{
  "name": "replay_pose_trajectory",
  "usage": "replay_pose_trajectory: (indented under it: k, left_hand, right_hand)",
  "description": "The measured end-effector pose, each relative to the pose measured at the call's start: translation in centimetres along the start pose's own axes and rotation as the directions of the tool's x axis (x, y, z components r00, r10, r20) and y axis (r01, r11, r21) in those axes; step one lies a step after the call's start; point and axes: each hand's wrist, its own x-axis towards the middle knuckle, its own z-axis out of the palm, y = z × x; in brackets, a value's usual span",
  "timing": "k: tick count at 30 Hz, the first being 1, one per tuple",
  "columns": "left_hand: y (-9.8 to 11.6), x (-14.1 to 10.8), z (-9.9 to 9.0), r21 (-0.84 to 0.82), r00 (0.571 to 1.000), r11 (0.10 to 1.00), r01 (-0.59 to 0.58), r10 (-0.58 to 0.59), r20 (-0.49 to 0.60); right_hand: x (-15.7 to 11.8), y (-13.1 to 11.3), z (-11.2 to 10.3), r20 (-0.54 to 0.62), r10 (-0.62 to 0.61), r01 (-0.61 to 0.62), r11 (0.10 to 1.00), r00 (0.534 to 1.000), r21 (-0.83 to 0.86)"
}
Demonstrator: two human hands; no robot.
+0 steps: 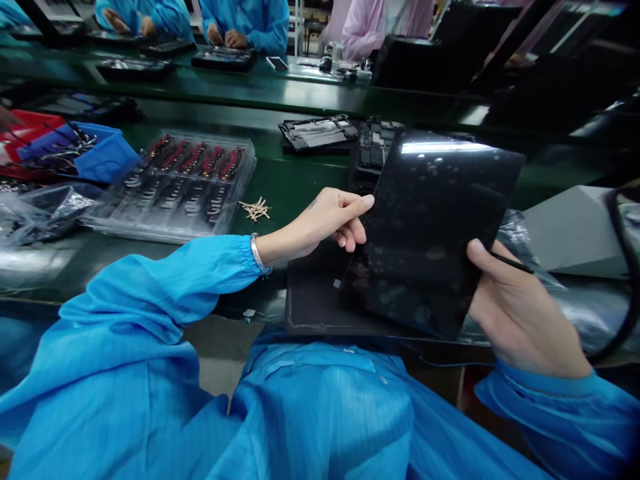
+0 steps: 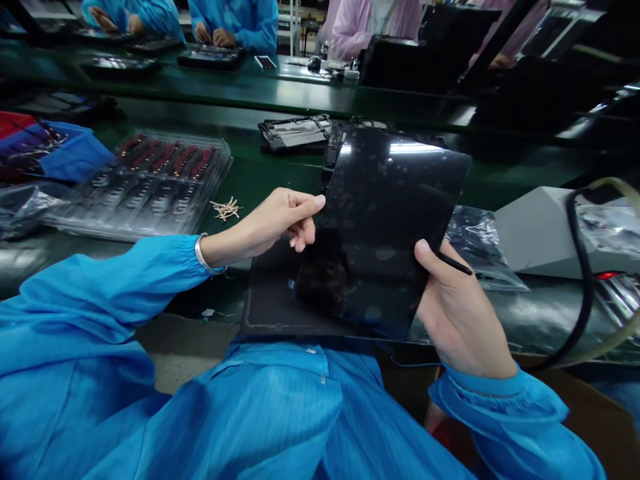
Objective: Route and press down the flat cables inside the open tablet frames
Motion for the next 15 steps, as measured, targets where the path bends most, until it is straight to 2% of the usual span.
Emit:
replay_pose_trajectory:
  k: [7, 11, 13, 15]
  left_hand:
    - [0.0, 0.2, 0.1, 0.0, 1.0, 1.0, 0.021, -0.021, 0.001]
    - [-0.2, 0.1, 0.2, 0.012, 1.0, 1.0, 0.022, -0.022, 0.008]
    - [0.0, 0.2, 0.0, 0.035, 0.999, 0.999, -0.018, 0.017, 0.029]
    - [0.6, 0.4, -0.4, 0.068, 0.993, 0.993, -0.096, 0.091, 0.07]
  right_hand:
    - [0.0, 0.8, -0.5, 0.033, -0.021, 0.022, 1.0, 0.999, -0.013]
    - [-0.2, 0.3, -0.2, -0.004, 0.023, -0.023, 0.999, 1.0, -0.026]
    - [-0.1, -0.7, 0.1, -0.013, -0.078, 0.075, 0.985, 0.997, -0.155]
    - [-0.1, -2.2, 0.3, -0.016, -0.266, 0.247, 0.914, 0.964, -0.322]
